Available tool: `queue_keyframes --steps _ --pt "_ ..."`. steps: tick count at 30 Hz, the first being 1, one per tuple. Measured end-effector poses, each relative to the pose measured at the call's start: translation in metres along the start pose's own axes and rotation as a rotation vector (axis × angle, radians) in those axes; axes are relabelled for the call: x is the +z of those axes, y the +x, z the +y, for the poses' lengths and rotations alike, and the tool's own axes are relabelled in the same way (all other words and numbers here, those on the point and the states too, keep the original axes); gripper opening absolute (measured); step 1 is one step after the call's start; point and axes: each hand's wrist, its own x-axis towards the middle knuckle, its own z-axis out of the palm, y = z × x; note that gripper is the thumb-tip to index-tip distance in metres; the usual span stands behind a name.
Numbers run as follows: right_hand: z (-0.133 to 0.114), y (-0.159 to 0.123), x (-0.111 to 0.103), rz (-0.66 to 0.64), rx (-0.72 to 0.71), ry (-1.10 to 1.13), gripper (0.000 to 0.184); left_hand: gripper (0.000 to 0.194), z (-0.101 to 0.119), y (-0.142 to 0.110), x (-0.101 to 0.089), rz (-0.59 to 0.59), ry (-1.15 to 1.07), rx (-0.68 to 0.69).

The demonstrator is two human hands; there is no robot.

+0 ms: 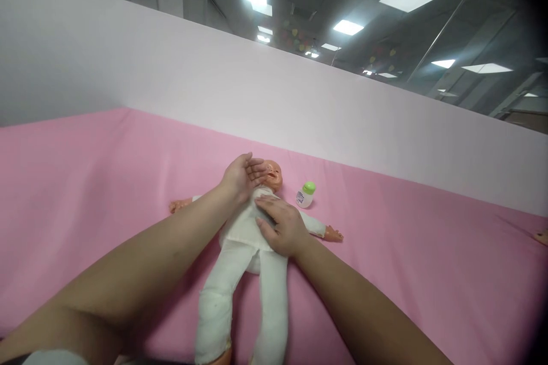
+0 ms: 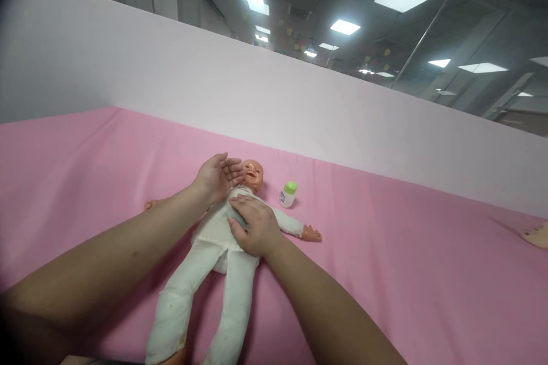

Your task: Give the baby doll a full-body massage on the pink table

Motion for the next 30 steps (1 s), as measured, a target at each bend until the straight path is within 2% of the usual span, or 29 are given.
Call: queue_keyframes --steps 3,8,12,14,17,19,24,27,30 --pt "0.003 0.0 0.004 0.016 -0.01 0.034 0.034 0.021 -0.018 -0.001 -0.012 0.015 0.344 0.172" --pt "0.008 -0.001 0.013 0.038 -0.026 0.071 0.032 0.006 -0.035 -0.02 -0.042 -0.069 0.645 0.338" --pt "0.008 -0.004 0.017 0.09 -0.04 0.071 0.028 0.016 -0.036 -0.029 -0.062 -0.207 1.044 0.551" --pt "0.003 -0.007 0.015 0.094 -0.056 0.079 0.026 0.021 -0.036 -0.028 -0.067 -0.227 1.225 0.63" --pt "-0.013 -0.012 0.007 0.028 -0.072 0.1 0.025 0.02 -0.038 -0.025 -0.068 -0.203 1.311 0.625" --pt "-0.03 -0.017 -0.001 -0.064 -0.09 0.13 0.028 0.021 -0.039 -0.024 -0.067 -0.19 1.338 0.611" --pt "-0.066 -0.024 -0.014 -0.35 -0.293 0.189 0.046 0.023 -0.039 -0.025 -0.066 -0.174 1.344 0.605" --pt "-0.066 -0.023 -0.017 -0.427 -0.318 0.164 0.053 0.028 -0.04 -0.026 -0.065 -0.178 1.319 0.603" --pt "-0.051 -0.019 -0.02 -0.484 -0.216 0.102 0.065 0.031 -0.04 -0.025 -0.063 -0.183 1.297 0.566"
